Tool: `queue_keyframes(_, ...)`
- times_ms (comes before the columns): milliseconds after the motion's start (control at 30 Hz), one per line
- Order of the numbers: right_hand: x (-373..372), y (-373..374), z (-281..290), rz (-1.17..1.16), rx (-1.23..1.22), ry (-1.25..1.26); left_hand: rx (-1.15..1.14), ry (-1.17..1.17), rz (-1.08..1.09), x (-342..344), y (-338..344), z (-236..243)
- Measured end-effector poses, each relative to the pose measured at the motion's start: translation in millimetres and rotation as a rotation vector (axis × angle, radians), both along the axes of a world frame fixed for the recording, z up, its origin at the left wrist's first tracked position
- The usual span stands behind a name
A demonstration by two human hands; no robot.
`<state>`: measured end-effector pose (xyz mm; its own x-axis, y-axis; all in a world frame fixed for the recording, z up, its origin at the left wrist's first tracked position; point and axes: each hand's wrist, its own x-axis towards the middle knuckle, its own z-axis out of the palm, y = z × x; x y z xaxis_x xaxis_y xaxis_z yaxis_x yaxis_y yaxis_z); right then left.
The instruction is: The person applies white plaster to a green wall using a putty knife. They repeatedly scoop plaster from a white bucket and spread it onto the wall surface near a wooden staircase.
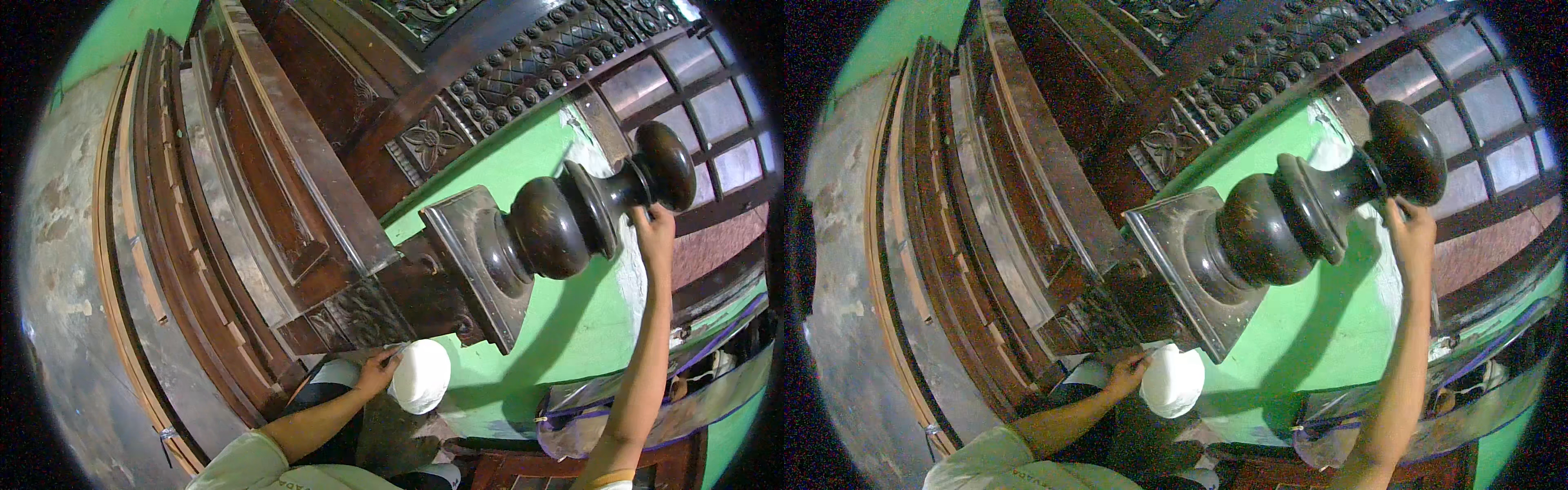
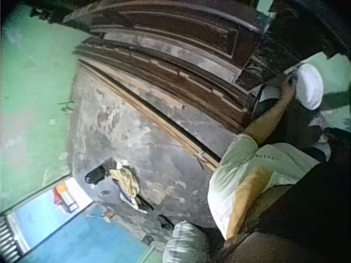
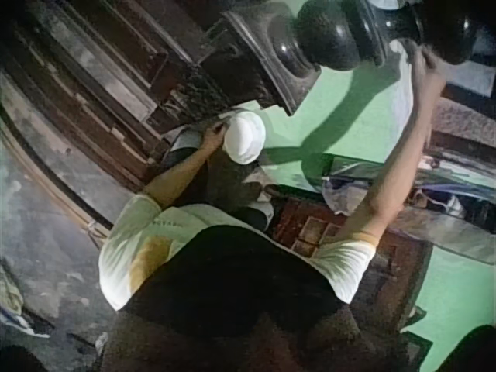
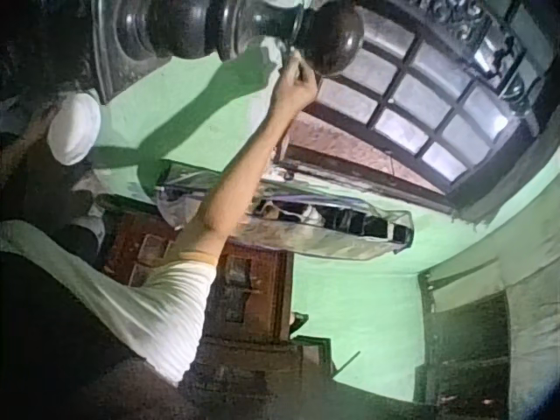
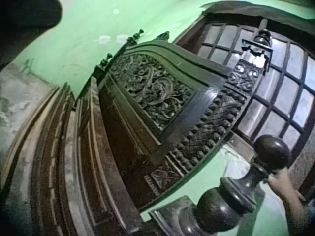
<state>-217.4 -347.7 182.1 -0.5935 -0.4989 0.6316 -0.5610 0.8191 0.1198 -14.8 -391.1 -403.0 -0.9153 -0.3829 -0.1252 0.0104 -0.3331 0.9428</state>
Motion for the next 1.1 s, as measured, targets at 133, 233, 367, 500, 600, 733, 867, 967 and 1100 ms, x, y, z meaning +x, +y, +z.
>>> queue_keyframes(133,-18,-8,-7,-0.026,0.076,0.299,0.008,-0.011,-0.084,-2,12,4)
queue_keyframes(233,13,-44,-32,-0.028,-0.024,0.274,-0.062,-0.047,-0.064,-4,3,10)
queue_keyframes(367,50,-30,-70,-0.033,-0.173,0.167,-0.085,0.081,0.026,-9,14,-26)
queue_keyframes(500,43,-36,-84,0.093,-0.219,0.257,-0.022,0.050,-0.083,-13,13,-9)
queue_keyframes(600,30,-68,-87,0.026,-0.363,0.195,-0.095,0.105,-0.068,-7,6,6)
queue_keyframes(733,37,-51,-102,-0.031,-0.443,0.169,-0.239,0.240,-0.010,-12,3,-24)
queue_keyframes(867,40,-12,-129,0.041,-0.569,0.188,-0.147,0.150,-0.034,-12,8,-13)
queue_keyframes(967,40,-24,-138,0.213,-0.685,0.100,-0.180,0.103,-0.041,-8,7,-7)
queue_keyframes(1100,23,-41,-126,0.177,-0.654,0.131,-0.085,0.087,-0.063,-3,13,-1)
